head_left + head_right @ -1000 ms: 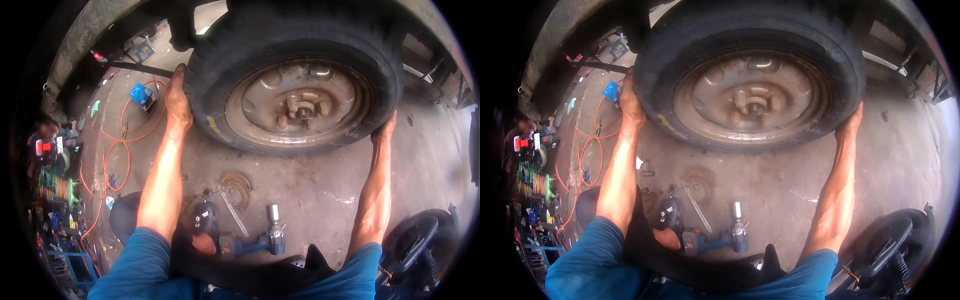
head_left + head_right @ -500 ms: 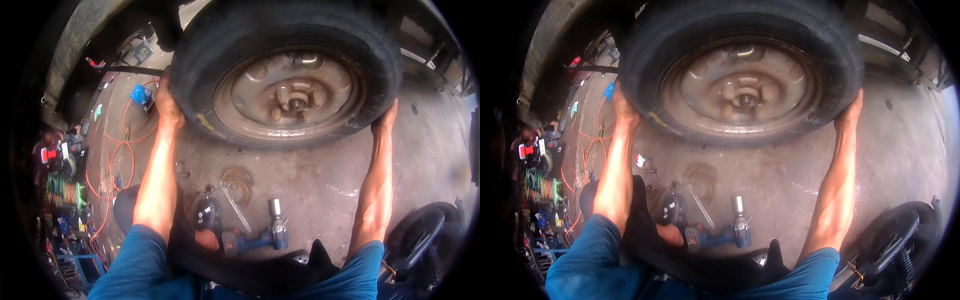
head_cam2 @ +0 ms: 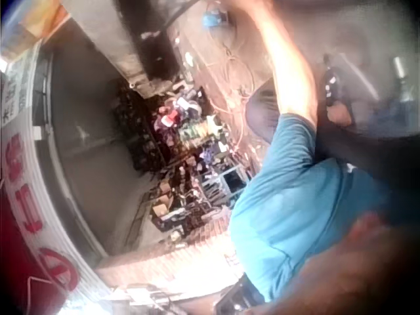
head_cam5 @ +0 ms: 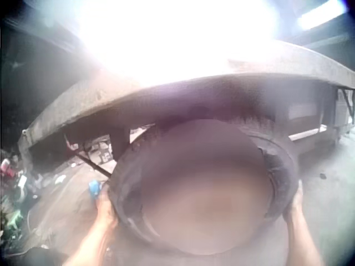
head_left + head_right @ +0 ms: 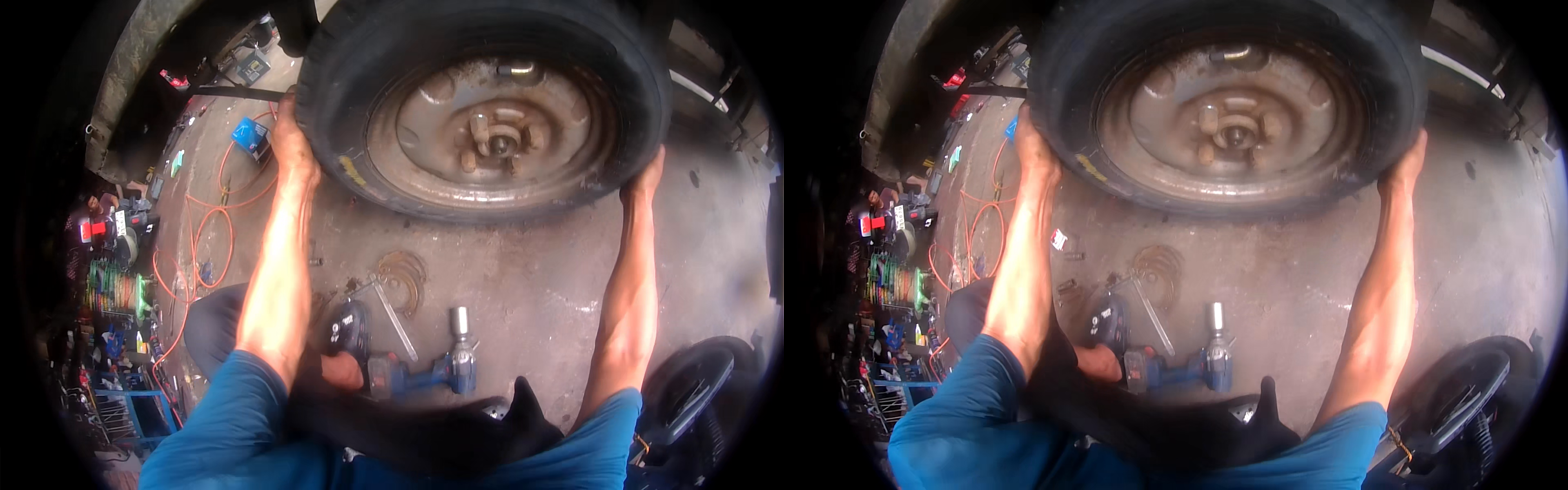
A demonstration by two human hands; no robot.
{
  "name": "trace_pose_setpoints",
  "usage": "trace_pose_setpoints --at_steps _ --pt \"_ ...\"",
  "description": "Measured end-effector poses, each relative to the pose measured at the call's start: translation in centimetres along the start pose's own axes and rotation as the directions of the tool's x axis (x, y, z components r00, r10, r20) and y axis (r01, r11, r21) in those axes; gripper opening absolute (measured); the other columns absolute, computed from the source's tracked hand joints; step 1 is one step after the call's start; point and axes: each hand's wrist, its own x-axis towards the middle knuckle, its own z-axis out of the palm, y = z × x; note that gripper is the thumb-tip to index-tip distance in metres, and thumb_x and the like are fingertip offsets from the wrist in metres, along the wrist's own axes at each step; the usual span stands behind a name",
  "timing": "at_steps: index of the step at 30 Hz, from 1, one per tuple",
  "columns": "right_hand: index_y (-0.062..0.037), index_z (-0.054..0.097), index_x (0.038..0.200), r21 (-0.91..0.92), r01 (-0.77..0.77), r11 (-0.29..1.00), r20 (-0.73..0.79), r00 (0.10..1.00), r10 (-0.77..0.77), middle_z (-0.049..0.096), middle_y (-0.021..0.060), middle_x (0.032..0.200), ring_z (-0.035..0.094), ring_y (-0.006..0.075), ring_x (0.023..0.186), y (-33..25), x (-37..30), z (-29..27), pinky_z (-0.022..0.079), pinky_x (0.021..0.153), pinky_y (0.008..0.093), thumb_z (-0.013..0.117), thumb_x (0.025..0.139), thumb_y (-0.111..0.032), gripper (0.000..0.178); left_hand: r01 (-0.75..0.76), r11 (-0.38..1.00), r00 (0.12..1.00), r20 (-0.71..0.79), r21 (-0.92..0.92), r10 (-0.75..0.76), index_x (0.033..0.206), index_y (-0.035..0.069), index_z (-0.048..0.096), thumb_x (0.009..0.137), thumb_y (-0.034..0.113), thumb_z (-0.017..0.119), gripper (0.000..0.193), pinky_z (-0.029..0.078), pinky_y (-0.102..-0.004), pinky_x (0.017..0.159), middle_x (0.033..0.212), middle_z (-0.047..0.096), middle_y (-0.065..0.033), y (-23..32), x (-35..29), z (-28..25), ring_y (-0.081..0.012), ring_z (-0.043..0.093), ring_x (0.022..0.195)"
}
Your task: The person removes a wheel from a vehicle using an impact wrench, disassembles and services the brake assembly on the axle using pliers and hand tools, and lowers the vehicle cargo bed.
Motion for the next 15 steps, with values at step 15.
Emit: trace_pose_setpoints --at_steps 15 --pt "-0.0061 0.052 0.120 -0.040 0.104 0.994 0.005 0.995 -0.104 0.057 0.0055 0.114 0.052 0.0182 0.106 1.1 -0.4 2.3 0.042 0.090 0.0325 0.037 0.094 -0.039 0.044 -0.054 0.997 0.998 0.034 -0.057 0.056 0.112 -0.005 0.056 0.093 0.028 0.044 0.040 0.047 -0.0292 0.082 0.105 0.062 -0.0110 1.1 -1.3 -1.1 -0.0208 0.061 0.093"
